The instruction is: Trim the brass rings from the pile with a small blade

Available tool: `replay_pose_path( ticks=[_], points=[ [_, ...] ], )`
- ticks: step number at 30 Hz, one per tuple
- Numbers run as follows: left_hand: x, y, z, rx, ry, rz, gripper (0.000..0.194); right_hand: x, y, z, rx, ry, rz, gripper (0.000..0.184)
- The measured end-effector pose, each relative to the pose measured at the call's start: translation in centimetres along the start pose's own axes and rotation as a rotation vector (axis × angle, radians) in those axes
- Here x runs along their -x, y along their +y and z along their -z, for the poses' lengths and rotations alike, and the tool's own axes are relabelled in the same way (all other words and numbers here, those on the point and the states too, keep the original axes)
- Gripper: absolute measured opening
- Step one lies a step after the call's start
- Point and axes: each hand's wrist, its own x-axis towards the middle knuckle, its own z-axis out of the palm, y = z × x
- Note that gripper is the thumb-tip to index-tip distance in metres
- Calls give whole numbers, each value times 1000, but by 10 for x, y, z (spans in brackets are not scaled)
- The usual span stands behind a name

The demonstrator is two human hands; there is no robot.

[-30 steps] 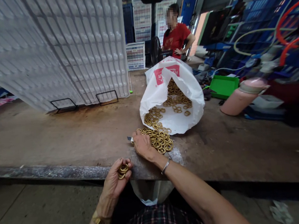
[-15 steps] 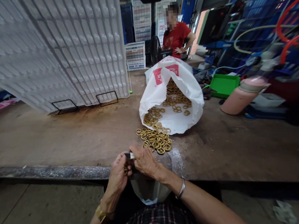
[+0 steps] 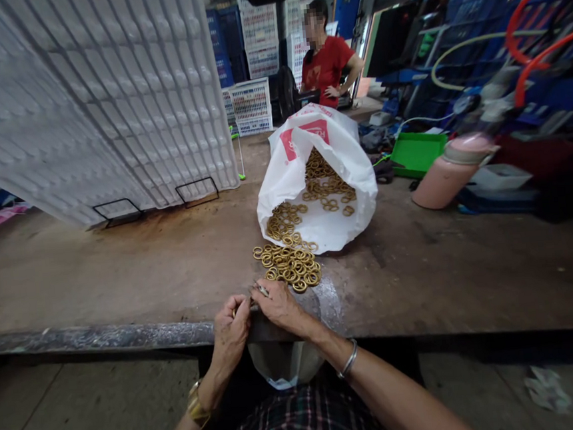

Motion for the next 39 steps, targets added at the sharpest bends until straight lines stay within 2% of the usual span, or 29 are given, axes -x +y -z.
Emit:
replay_pose_path(
  ticks=[3, 9, 12, 21, 29, 31, 33, 37, 39],
  points=[
    [1, 0, -2, -28, -16, -17, 24, 1, 2, -1, 13, -14, 3, 29],
    [0, -3, -2, 131, -172, 195, 30, 3, -1, 3, -77, -15, -11, 27],
    [1, -3, -3, 210, -213, 237, 29, 4, -2, 6, -122, -35, -28, 26],
    [4, 0, -3, 246, -216, 257, 28, 6, -2, 10, -165, -81, -31, 27],
    [3, 1, -3, 263, -226, 248, 29, 2, 4, 7, -181, -67, -38, 27],
    [4, 1, -3, 267, -217, 238, 30, 1, 5, 7, -130, -42, -52, 27],
    [4, 0, -3, 276, -197, 236, 30, 3, 5, 8, 18, -29, -55, 25],
    [4, -1, -3, 289, -157, 243, 32, 13, 3, 8, 456, -107, 23, 18],
    [4, -1, -4, 280, -151, 240, 33, 18, 0, 9, 583, -152, 39, 20]
  ],
)
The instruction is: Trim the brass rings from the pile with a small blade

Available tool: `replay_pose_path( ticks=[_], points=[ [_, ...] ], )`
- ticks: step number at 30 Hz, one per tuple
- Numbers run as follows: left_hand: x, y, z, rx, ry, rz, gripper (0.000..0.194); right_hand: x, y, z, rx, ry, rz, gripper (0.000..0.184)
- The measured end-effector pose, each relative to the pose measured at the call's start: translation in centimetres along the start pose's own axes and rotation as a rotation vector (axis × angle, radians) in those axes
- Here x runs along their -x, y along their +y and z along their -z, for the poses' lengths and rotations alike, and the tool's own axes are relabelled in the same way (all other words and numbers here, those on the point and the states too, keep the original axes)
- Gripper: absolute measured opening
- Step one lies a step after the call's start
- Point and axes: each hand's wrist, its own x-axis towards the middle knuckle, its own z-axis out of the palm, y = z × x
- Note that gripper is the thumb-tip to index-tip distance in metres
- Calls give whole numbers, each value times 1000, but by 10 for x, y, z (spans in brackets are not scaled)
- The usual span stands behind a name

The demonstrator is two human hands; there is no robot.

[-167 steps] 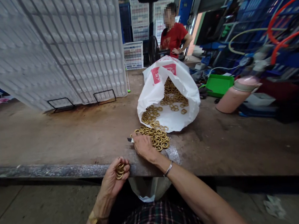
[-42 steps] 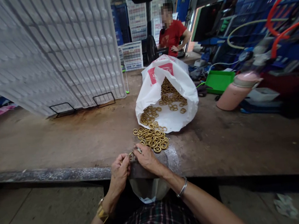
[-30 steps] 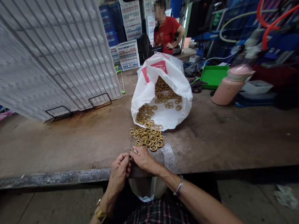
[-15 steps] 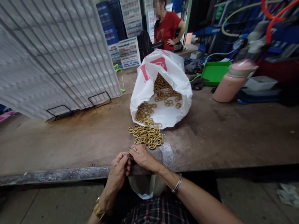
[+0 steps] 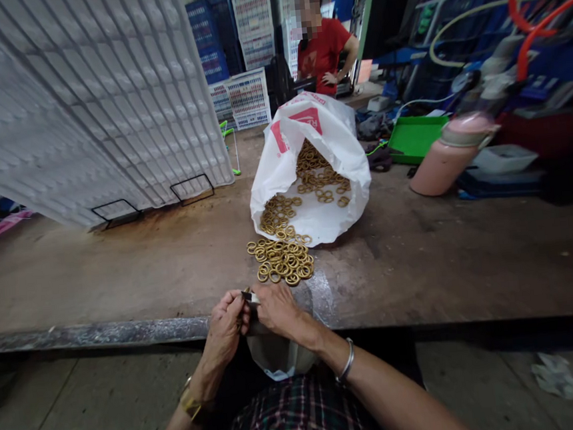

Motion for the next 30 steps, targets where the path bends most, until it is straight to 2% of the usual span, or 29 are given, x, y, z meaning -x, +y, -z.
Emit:
replay_pose_path(
  ticks=[12, 14, 17, 19, 21, 24, 26, 28, 30],
  points=[
    [3, -3, 0, -123, 31, -51, 30, -1, -10, 15, 163, -130, -27, 23],
    [13, 1, -1, -130, -42, -34, 30, -2, -8, 20, 191, -134, -56, 24],
    [34, 2, 1, -178, -250, 92, 30, 0, -1, 25, 224, -113, -117, 26],
    [47, -8, 5, -234, -370, 230, 31, 6, 6, 23, 219, -75, -110, 27],
    [53, -27, 12, -277, -415, 296, 33, 17, 15, 17, 194, -23, -48, 29],
    [47, -63, 19, -261, -382, 390, 35, 35, 31, 8, 168, 33, 27, 29],
    [37, -82, 19, -196, -299, 431, 37, 46, 45, 8, 157, 72, 24, 31],
    [26, -92, 13, -180, -234, 462, 36, 57, 63, 13, 159, 120, -23, 35],
    [17, -91, 5, -254, -219, 437, 36, 69, 84, 22, 172, 172, -113, 38]
  ],
)
